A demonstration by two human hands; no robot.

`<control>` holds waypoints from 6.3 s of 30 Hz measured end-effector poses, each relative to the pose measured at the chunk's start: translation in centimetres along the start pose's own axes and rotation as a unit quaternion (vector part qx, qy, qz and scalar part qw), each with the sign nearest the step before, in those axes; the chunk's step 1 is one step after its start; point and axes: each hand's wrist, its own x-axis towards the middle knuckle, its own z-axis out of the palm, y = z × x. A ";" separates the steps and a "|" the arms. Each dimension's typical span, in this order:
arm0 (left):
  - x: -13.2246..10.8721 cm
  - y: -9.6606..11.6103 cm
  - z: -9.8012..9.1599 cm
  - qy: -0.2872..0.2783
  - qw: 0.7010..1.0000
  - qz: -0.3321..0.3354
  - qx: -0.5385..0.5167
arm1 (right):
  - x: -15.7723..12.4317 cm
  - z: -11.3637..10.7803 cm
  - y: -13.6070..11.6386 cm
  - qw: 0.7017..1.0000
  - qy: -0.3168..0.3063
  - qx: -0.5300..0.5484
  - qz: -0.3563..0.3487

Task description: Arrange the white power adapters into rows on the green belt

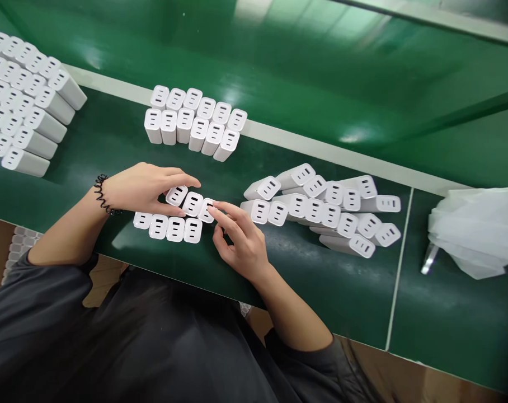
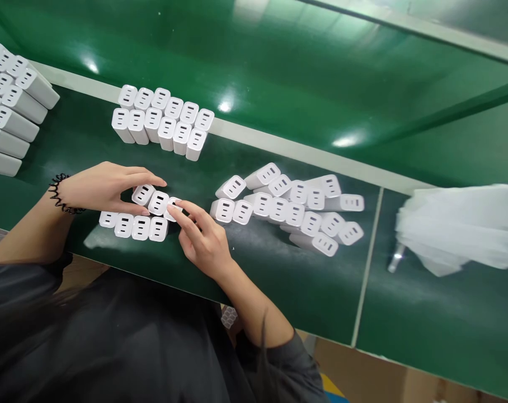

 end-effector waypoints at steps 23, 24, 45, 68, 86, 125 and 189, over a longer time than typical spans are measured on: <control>0.2 0.3 0.2 -0.011 1.000 0.004 0.007 | 0.2 -0.1 -0.6 0.999 -0.001 -0.033 -0.015; 0.2 0.3 0.2 -0.011 1.000 0.002 0.005 | 0.2 -0.1 -0.6 0.999 -0.001 -0.032 -0.017; 0.5 -0.7 0.0 0.038 0.997 -0.037 -0.061 | -0.4 0.1 0.0 0.999 -0.011 0.030 -0.034; 0.7 -0.7 0.3 0.028 0.998 -0.045 -0.036 | -0.1 0.0 -0.5 0.999 -0.015 -0.012 -0.051; 0.7 -0.7 0.1 0.012 0.998 -0.064 -0.017 | 0.9 -4.1 1.1 0.984 -0.060 -0.080 -0.149; 0.6 -0.6 1.0 0.012 0.968 0.072 -0.242 | 0.7 -1.2 0.7 0.993 -0.028 -0.093 -0.059; -8.4 0.4 8.4 0.331 0.932 -0.141 0.031 | 0.1 2.6 -1.8 0.991 -0.082 0.092 -0.054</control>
